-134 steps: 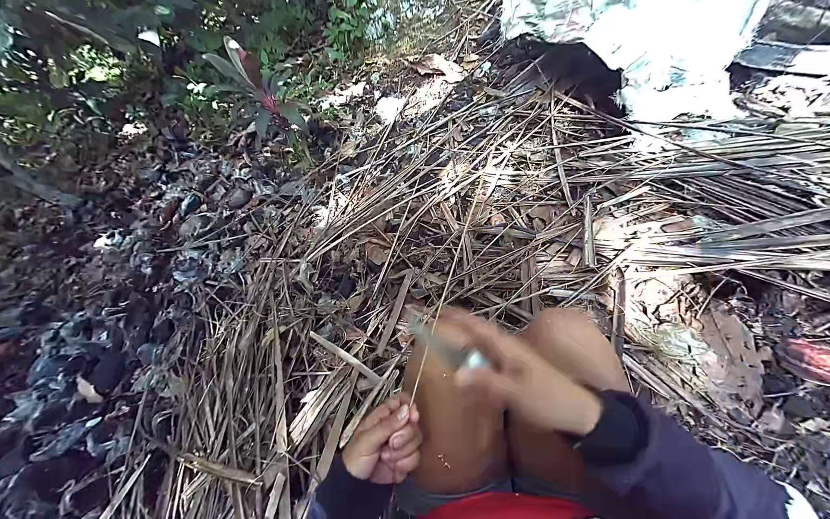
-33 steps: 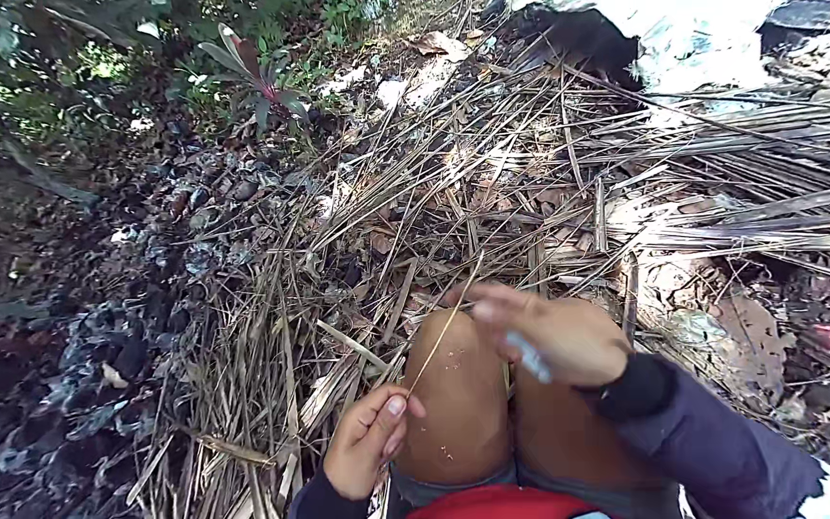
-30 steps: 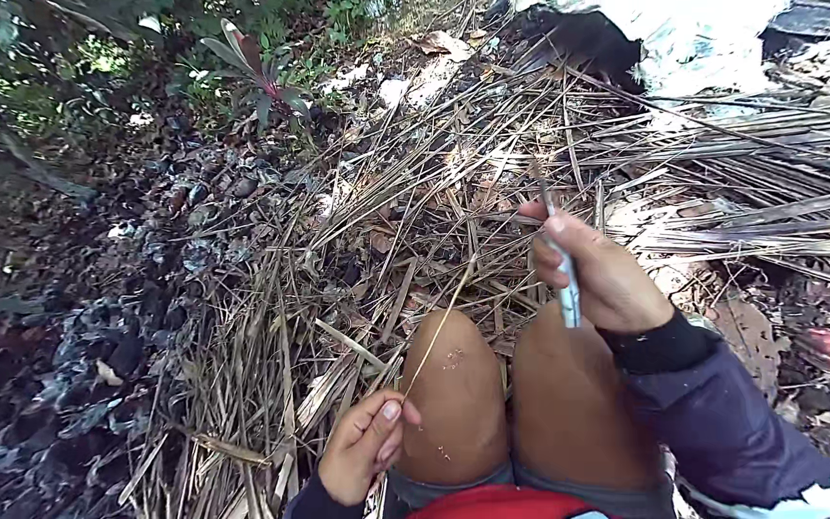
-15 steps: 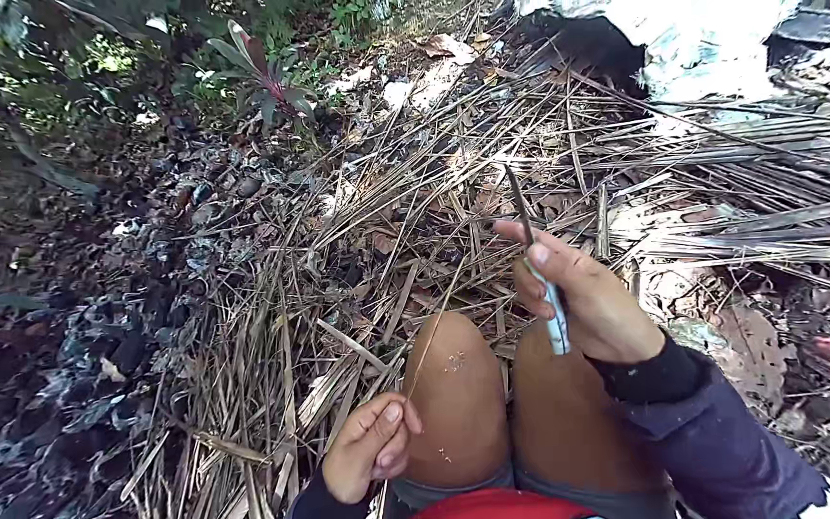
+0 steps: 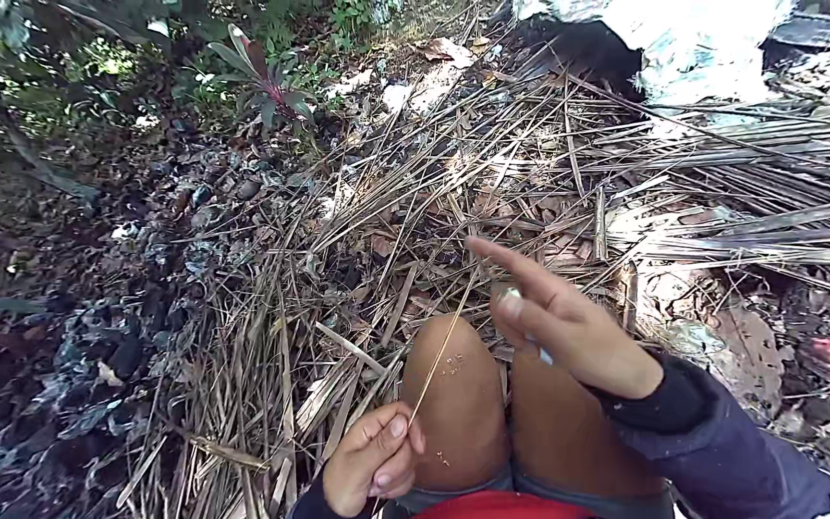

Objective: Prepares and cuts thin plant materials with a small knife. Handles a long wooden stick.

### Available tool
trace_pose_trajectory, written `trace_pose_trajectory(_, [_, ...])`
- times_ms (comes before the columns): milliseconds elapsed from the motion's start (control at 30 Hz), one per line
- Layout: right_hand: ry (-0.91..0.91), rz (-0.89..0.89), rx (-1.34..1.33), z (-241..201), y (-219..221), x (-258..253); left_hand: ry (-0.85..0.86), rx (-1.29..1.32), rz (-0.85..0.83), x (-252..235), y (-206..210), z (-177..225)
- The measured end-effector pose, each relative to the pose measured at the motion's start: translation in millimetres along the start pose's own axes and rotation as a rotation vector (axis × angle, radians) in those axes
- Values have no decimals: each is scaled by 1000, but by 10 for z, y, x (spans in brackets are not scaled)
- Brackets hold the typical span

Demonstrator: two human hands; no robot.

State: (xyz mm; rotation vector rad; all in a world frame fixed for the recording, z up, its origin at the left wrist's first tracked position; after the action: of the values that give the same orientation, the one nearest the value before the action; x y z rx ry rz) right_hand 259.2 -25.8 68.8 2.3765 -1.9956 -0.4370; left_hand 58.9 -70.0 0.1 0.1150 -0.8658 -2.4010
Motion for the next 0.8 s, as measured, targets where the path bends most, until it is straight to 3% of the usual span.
trace_pose_trajectory(500, [-203, 12, 413, -191, 73, 47, 18, -110, 22, 50, -9, 10])
trace_pose_trajectory(733, [-529, 235, 917, -242, 86, 86, 3, -54, -17, 46, 51, -43])
trace_pose_trajectory(800, [-530, 341, 925, -209, -150, 73, -38, 26, -29, 101, 87, -82])
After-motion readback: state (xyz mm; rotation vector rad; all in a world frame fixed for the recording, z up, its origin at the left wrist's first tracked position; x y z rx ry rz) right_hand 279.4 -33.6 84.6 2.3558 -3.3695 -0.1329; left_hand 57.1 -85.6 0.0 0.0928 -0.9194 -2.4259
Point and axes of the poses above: each hand's wrist, its own x-axis away from the middle knuckle, its own y-axis out of the palm, z = x × y, the point moved 9 cm from there along -x, towards the middle knuckle, and after that the axes turned 1 degree about -x, right-handed, at the moved point
